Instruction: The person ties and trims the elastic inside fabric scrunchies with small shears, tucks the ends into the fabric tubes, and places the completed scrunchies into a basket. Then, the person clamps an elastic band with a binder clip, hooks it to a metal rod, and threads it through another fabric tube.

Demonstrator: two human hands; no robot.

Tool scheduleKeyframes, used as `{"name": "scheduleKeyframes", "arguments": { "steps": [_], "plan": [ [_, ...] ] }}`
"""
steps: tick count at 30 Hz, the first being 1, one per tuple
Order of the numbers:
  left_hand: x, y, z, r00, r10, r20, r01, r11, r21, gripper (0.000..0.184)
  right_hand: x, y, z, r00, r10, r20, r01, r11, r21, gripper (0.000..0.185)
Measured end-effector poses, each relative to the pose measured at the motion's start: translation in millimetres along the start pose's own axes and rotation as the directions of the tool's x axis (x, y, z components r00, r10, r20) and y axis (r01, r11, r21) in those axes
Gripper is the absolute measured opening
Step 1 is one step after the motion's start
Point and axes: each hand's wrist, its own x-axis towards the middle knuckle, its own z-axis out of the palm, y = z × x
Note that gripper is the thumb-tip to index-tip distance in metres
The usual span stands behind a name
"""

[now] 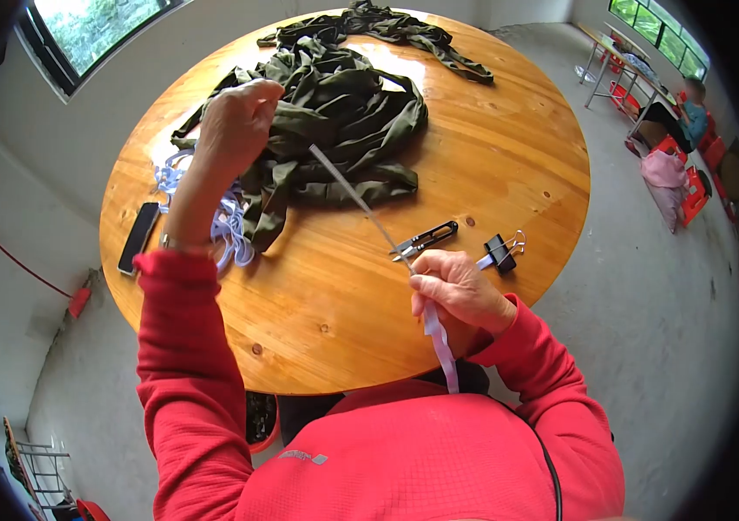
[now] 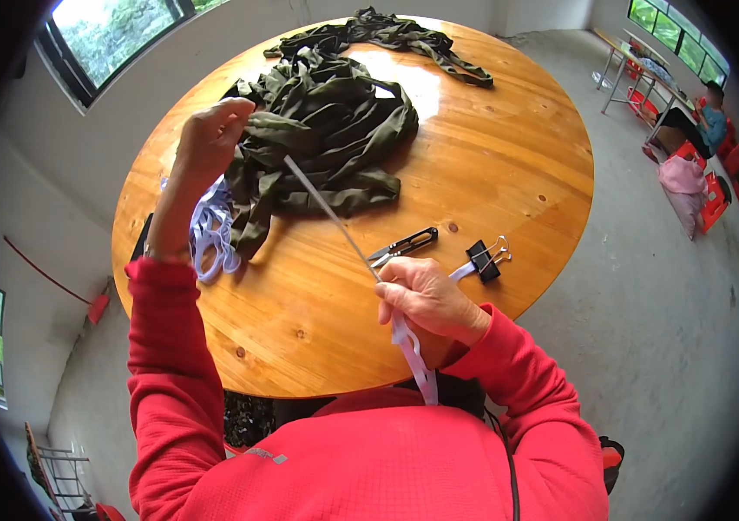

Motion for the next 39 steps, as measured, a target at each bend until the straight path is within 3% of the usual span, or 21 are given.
{"name": "scheduleKeyframes", "arguments": {
  "steps": [2,4,5,6,8,9,10,11,12,13,14,17,20,23,26,28,33,39],
  "plan": [
    [20,-26,25,0.985,0.014,0.17,-0.059,0.963,0.264,0.034,0,0,-3,0.995,0.081,-0.064,-0.066,0.975,0.212,0.012],
    [23,-27,59,0.951,-0.027,0.308,-0.144,0.843,0.518,0.043,1,0,-4,0.996,0.056,-0.075,-0.036,0.969,0.242,0.013],
    [29,-27,67,0.89,-0.094,0.446,-0.181,0.825,0.535,0.038,0,1,-5,0.996,0.046,-0.08,-0.024,0.966,0.259,0.013],
    [31,-43,78,0.885,0.024,0.466,-0.293,0.806,0.514,0.029,1,1,-5,0.996,0.034,-0.085,-0.01,0.961,0.275,0.014],
    [46,-61,85,0.886,-0.11,0.451,-0.115,0.889,0.444,0.017,1,1,-7,0.992,0.06,-0.115,-0.03,0.969,0.247,0.014],
    [55,-87,91,0.92,0.084,0.382,-0.238,0.895,0.378,0.018,0,2,-8,0.989,0.075,-0.13,-0.043,0.971,0.235,0.014],
    [59,-48,52,0.949,-0.078,0.306,0.038,0.99,0.132,0.018,-1,3,-8,0.988,0.071,-0.138,-0.035,0.968,0.248,0.014],
    [70,-44,26,0.903,-0.231,0.363,0.285,0.953,-0.101,0.018,0,4,-8,0.987,0.067,-0.144,-0.027,0.964,0.263,0.014],
    [92,-96,18,0.968,-0.095,0.232,0.202,0.842,-0.5,0.018,1,5,-8,0.987,0.062,-0.147,-0.019,0.961,0.277,0.014],
    [113,-147,9,0.995,0.046,0.091,0.047,0.593,-0.804,0.018,1,5,-9,0.987,0.051,-0.15,-0.017,0.974,0.224,0.015],
    [118,-129,-31,0.998,0.034,0.056,0.03,0.516,-0.856,0.019,2,3,-9,0.987,0.04,-0.154,-0.008,0.978,0.207,0.015],
    [112,-66,-136,0.996,0.071,0.047,0.001,0.538,-0.843,0.021,1,4,-10,0.988,0.015,-0.156,0.015,0.982,0.189,0.015],
    [83,-36,-164,0.976,0.171,0.134,0.015,0.561,-0.827,0.023,0,-4,-10,0.991,0.014,-0.136,0.026,0.958,0.284,0.019],
    [37,-28,-147,0.959,0.158,0.234,0.1,0.585,-0.805,0.026,2,-1,-16,0.999,-0.002,-0.047,0.018,0.938,0.346,0.019],
    [-17,-23,-108,0.954,-0.023,0.299,0.249,0.619,-0.745,0.023,8,0,-14,1.0,-0.004,-0.021,0.011,0.944,0.329,0.013],
    [-53,-40,-92,0.921,-0.118,0.37,0.368,0.57,-0.735,0.021,10,-4,-9,0.999,0.042,-0.026,-0.03,0.933,0.36,0.014],
    [-109,-88,-79,0.851,-0.25,0.461,0.523,0.461,-0.717,0.02,14,-9,-3,0.998,0.061,-0.028,-0.056,0.988,0.144,0.016],
    [-142,-125,-72,0.822,-0.303,0.483,0.567,0.348,-0.746,0.022,36,-21,10,0.999,0.037,0.029,-0.04,0.993,0.109,0.01]
  ]
}}
